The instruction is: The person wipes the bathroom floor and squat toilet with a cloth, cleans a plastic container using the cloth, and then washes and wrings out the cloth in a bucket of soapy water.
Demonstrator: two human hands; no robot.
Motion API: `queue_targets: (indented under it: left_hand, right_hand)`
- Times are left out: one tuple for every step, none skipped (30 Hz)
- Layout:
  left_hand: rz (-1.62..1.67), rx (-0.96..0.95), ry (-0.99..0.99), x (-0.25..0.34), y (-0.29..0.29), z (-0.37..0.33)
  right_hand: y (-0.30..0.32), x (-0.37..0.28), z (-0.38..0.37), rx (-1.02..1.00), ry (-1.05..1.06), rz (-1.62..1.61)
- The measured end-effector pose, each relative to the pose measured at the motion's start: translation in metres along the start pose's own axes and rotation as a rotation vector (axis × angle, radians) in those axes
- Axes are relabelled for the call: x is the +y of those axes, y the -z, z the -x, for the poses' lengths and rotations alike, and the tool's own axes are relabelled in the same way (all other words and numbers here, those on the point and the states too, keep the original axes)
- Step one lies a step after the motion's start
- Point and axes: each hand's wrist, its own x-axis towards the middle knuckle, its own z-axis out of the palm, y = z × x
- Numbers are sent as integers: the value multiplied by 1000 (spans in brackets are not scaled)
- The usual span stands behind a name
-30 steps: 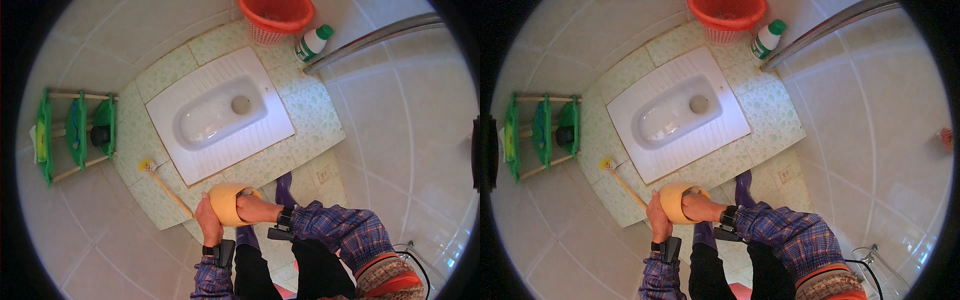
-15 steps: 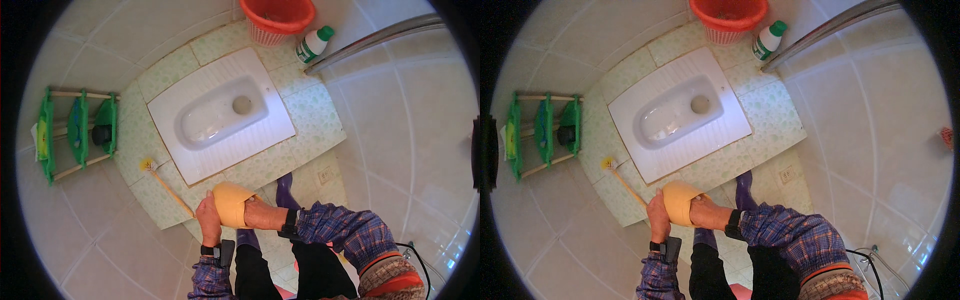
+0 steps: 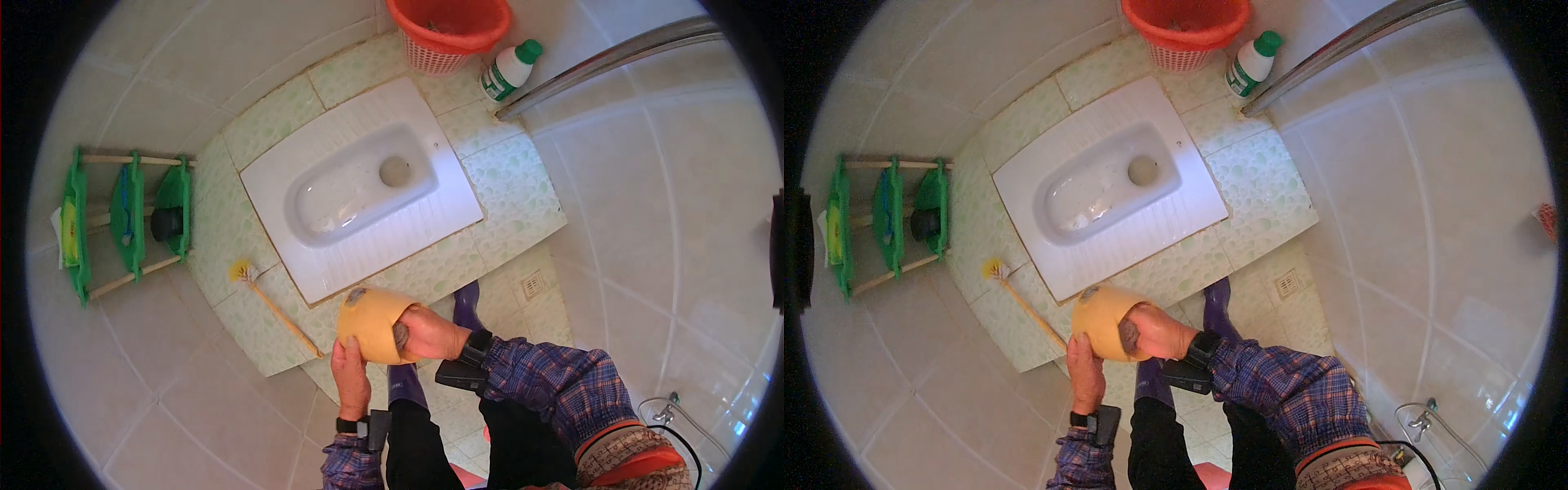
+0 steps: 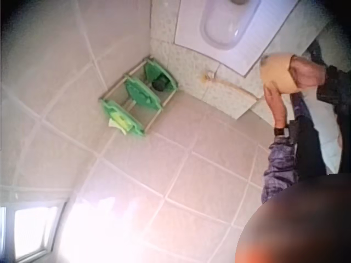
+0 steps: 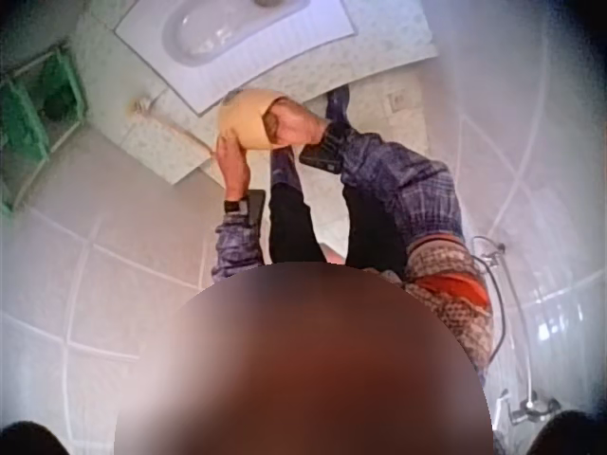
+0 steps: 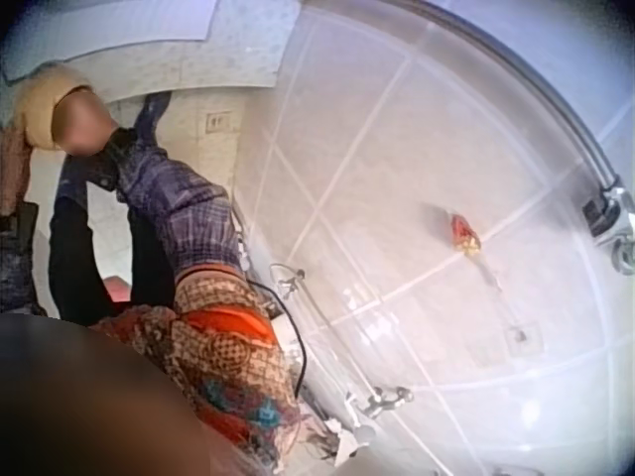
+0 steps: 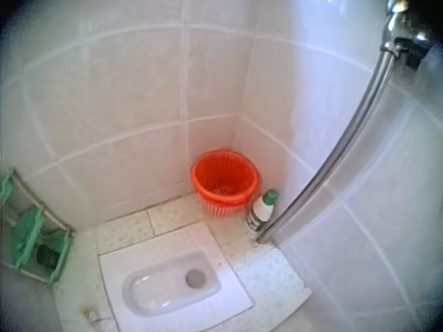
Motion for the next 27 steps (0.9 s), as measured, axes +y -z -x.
queue_targets:
  left_hand:
    - [0, 1, -1, -3, 5, -4]
    - [-290, 44, -180, -5, 7, -7]
    - [-580, 87, -360, -7, 8, -8]
    - [-578, 87, -355, -8, 7, -6]
    - [-414, 80, -265, -2, -3, -7]
    - [-255, 77, -177, 6, -8, -8]
    - [-254, 72, -175, 10, -11, -9]
    - [-278, 71, -170, 15, -12, -9]
    - [-302, 68, -165, 17, -11, -9]
    - [-301, 69, -165, 14, -6, -15]
    - [-327, 18, -10, 14, 0, -23]
    - [-350, -34, 145, 13, 5, -28]
    - [-351, -32, 142, 12, 7, -29]
    - [-378, -46, 193, 12, 5, -31]
    - [-404, -53, 243, 13, 6, -32]
    - [-407, -47, 246, 12, 7, -33]
    - [-247, 2, 235, 13, 6, -35]
    - [-84, 50, 222, 13, 4, -38]
    - [-83, 53, 224, 16, 3, -38]
    - [-38, 91, 259, 22, -2, -39]
    - [7, 131, 295, 26, -5, -39]
    - [10, 125, 297, 25, -7, -41]
    - [36, 116, 280, 24, -8, -42]
    - [63, 106, 264, 23, -9, -42]
    - [62, 104, 266, 22, -12, -42]
    - [50, 126, 252, 19, -13, -41]
    - [38, 148, 237, 18, -15, -40]
  right_hand:
    - [-5, -8, -5, -8, -95, -293]
    - [-6, -14, -6, -9, -197, -584]
    - [-6, -16, -7, -10, -299, -876]
    - [-4, -9, -7, -40, -211, -420]
    - [1, -4, -6, -31, -215, -416]
    - [4, 0, -6, -201, -78, 128]
    - [7, 3, -4, -363, 63, 674]
    - [3, 0, -3, -417, 118, 781]
    - [-1, -2, -2, -439, 98, 774]
    - [-5, -5, -1, -460, 82, 772]
    - [-9, -12, -2, -482, 62, 780]
    - [-12, -19, -3, -507, 38, 792]
    - [-12, -28, 1, -534, 8, 808]
    - [-8, -35, 4, -562, -39, 823]
    - [-4, -44, 7, -589, -83, 833]
    - [-1, -52, 9, -600, -123, 836]
    - [2, -63, 12, -620, -153, 833]
    - [6, -72, 18, -623, -154, 833]
    - [12, -81, 26, -409, -88, 826]
    - [17, -86, 31, -188, -26, 818]
    - [20, -85, 33, -186, -29, 823]
    - [23, -81, 35, -89, 64, 769]
    - [24, -79, 36, 5, 158, 709]
    - [22, -77, 34, 7, 157, 709]
    - [18, -74, 30, 19, 211, 757]
    - [14, -70, 25, 30, 267, 801]
    - [11, -64, 21, 32, 266, 797]
